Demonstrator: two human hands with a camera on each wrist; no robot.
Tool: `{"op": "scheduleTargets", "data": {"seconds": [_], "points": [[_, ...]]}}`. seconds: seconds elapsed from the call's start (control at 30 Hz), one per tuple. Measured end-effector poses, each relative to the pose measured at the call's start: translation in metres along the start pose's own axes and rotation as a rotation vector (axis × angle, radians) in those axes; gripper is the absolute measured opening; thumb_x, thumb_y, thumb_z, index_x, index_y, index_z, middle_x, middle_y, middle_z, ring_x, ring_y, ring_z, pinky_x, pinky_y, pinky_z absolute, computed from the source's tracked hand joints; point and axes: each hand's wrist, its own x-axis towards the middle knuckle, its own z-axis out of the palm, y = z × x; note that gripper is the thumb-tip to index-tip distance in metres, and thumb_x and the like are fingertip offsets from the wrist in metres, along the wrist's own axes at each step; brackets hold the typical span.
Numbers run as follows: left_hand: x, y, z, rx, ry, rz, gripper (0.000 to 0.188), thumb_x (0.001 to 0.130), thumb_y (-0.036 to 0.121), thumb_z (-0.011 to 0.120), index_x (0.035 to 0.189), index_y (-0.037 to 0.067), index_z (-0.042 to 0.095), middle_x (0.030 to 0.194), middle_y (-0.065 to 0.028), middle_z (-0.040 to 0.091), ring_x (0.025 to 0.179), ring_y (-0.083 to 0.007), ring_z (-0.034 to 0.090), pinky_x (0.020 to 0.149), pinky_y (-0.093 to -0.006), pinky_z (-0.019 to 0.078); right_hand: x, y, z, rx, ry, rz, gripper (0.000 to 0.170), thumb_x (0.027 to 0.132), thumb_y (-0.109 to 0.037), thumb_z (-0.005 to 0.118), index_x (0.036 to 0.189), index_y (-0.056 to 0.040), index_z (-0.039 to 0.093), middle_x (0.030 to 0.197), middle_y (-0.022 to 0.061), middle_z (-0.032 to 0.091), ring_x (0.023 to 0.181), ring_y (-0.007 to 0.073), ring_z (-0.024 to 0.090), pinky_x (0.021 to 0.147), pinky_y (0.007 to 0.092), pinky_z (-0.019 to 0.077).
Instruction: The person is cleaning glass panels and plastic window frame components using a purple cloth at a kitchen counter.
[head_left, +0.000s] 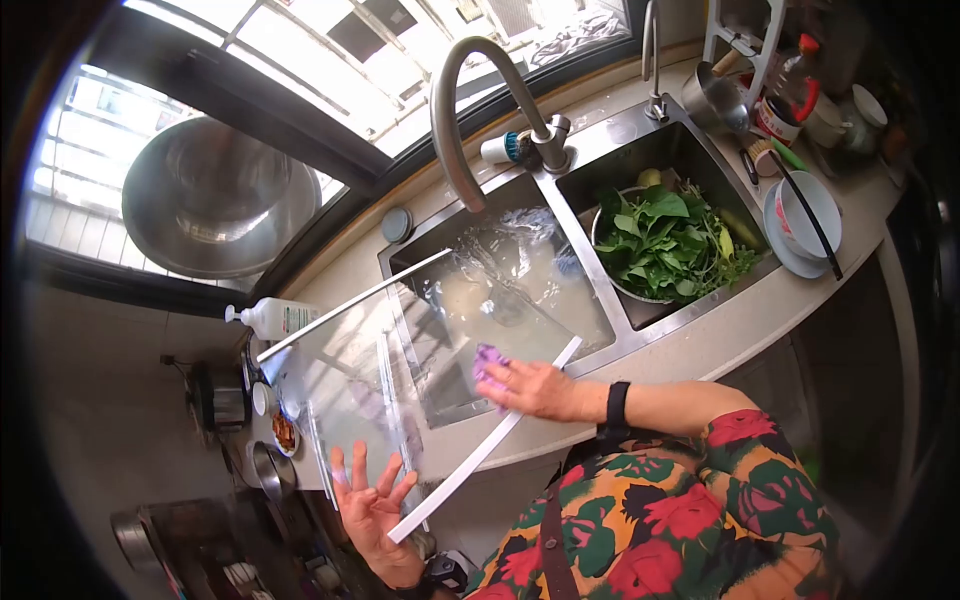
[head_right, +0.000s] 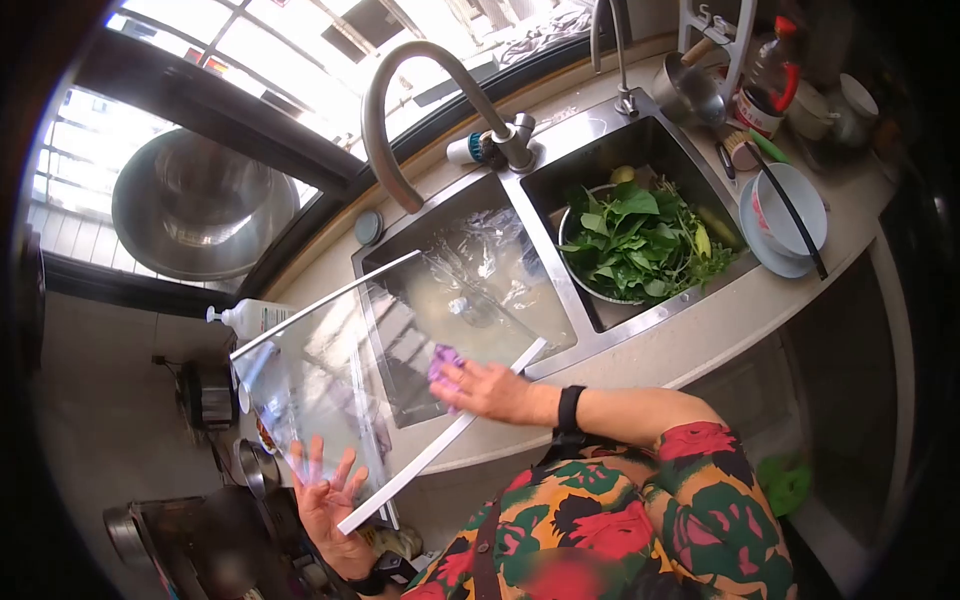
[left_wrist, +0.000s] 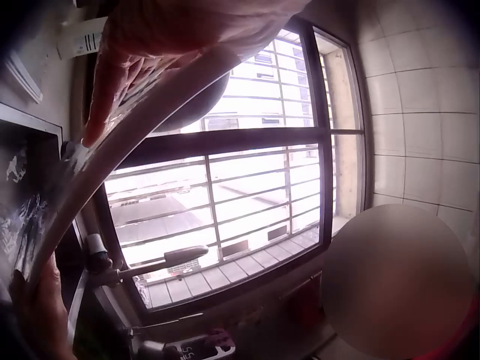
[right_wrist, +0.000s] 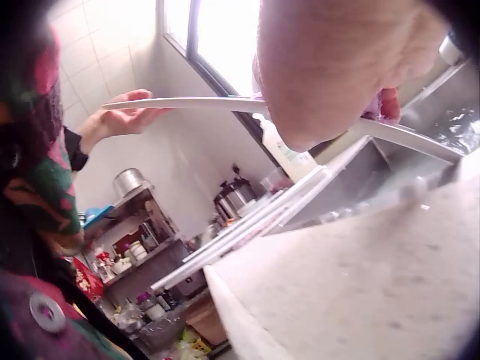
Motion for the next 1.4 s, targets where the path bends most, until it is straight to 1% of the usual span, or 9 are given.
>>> {"op": "scheduleTargets", "data": {"seconds": [0.27,0.4,0.6,0.8,0.93,1.07,1.17,1.23,1.4], "points": [[-0.032,-0.021,-0.063,-0.088,-0.043,0.06,0.075,0.071,-0.003,0.042,0.139,0.016,0.015,0.137,-0.017,0.029,0.11,-0.0469,0.044,0.082,-0.0626,0.0437,-0.02,0.039,-0.019,0.367,-0.446,0.234,0.064,0.066,-0.002,0.055,0.128,-0.0112,0.038,0.132,0.0154,0.038,0.118,0.0335,0.038,0.095,0.0391,0.0374],[-0.046,-0.032,-0.077,-0.25,-0.078,0.078,0.073,0.075,-0.003,0.037,0.14,0.016,0.009,0.142,-0.0151,0.019,0.112,-0.0503,0.039,0.085,-0.065,0.0393,-0.006,0.022,-0.014,0.411,-0.501,0.051,0.06,0.07,-0.001,0.051,0.128,-0.0079,0.037,0.132,0.0167,0.037,0.12,0.0349,0.037,0.099,0.0382,0.0335],[-0.059,-0.046,-0.092,-0.313,0.064,0.093,0.075,0.072,-0.001,0.041,0.139,0.017,0.014,0.136,-0.0156,0.033,0.106,-0.0496,0.046,0.077,-0.0614,0.0471,0.053,-0.017,-0.005,0.722,-0.638,-0.221,0.049,0.074,-0.003,0.049,0.122,-0.0025,0.039,0.131,0.0183,0.038,0.123,0.0357,0.033,0.098,0.0392,0.0338],[-0.07,-0.068,-0.118,-0.429,-0.023,0.112,0.072,0.076,-0.002,0.036,0.14,0.016,0.009,0.139,-0.0169,0.026,0.113,-0.0525,0.037,0.084,-0.0667,0.0381,0.108,-0.011,0.048,0.473,-0.571,-0.455,0.046,0.079,-0.021,0.056,0.122,-0.0189,0.042,0.136,0.0109,0.032,0.122,0.0381,0.032,0.095,0.0422,0.0377],[-0.072,-0.075,-0.128,-0.485,-0.015,0.107,0.072,0.076,-0.002,0.034,0.14,0.017,0.009,0.139,-0.0173,0.027,0.113,-0.053,0.036,0.085,-0.0676,0.0368,0.145,0.022,0.087,0.229,-0.631,-0.14,0.051,0.077,-0.026,0.06,0.124,-0.0267,0.041,0.134,0.0076,0.033,0.117,0.0379,0.035,0.093,0.0472,0.0383],[-0.076,-0.084,-0.136,-0.559,0.101,0.054,0.075,0.07,-0.004,0.036,0.139,0.016,0.013,0.136,-0.018,0.032,0.108,-0.0527,0.042,0.08,-0.066,0.0425,0.151,0.099,0.151,0.189,-0.515,0.103,0.049,0.079,-0.027,0.057,0.123,-0.0171,0.039,0.123,0.0129,0.041,0.114,0.0368,0.039,0.089,0.0446,0.0412],[-0.076,-0.089,-0.146,-0.547,0.004,0.036,0.072,0.075,-0.003,0.031,0.14,0.016,0.007,0.14,-0.0169,0.025,0.114,-0.0541,0.034,0.085,-0.0682,0.036,0.143,0.084,0.149,0.101,-0.551,0.294,0.041,0.079,-0.023,0.056,0.116,-0.0099,0.043,0.117,0.0166,0.045,0.107,0.0368,0.044,0.084,0.0443,0.0426],[-0.073,-0.088,-0.15,-0.568,-0.056,0.043,0.071,0.075,-0.003,0.03,0.14,0.015,0.007,0.14,-0.0169,0.025,0.114,-0.0545,0.034,0.085,-0.0681,0.0362,0.145,0.042,0.117,0.341,-0.682,0.31,0.04,0.075,-0.018,0.057,0.112,-0.0071,0.045,0.11,0.0188,0.048,0.098,0.036,0.05,0.082,0.0436,0.043],[-0.069,-0.079,-0.149,-0.529,-0.013,-0.023,0.071,0.073,-0.003,0.033,0.139,0.013,0.012,0.137,-0.0178,0.029,0.11,-0.0544,0.038,0.082,-0.0673,0.0396,0.1,-0.015,0.069,0.404,-0.674,0.006,0.045,0.082,-0.027,0.053,0.121,-0.0098,0.041,0.127,0.0131,0.041,0.123,0.0331,0.033,0.099,0.0562,0.0242]]}}
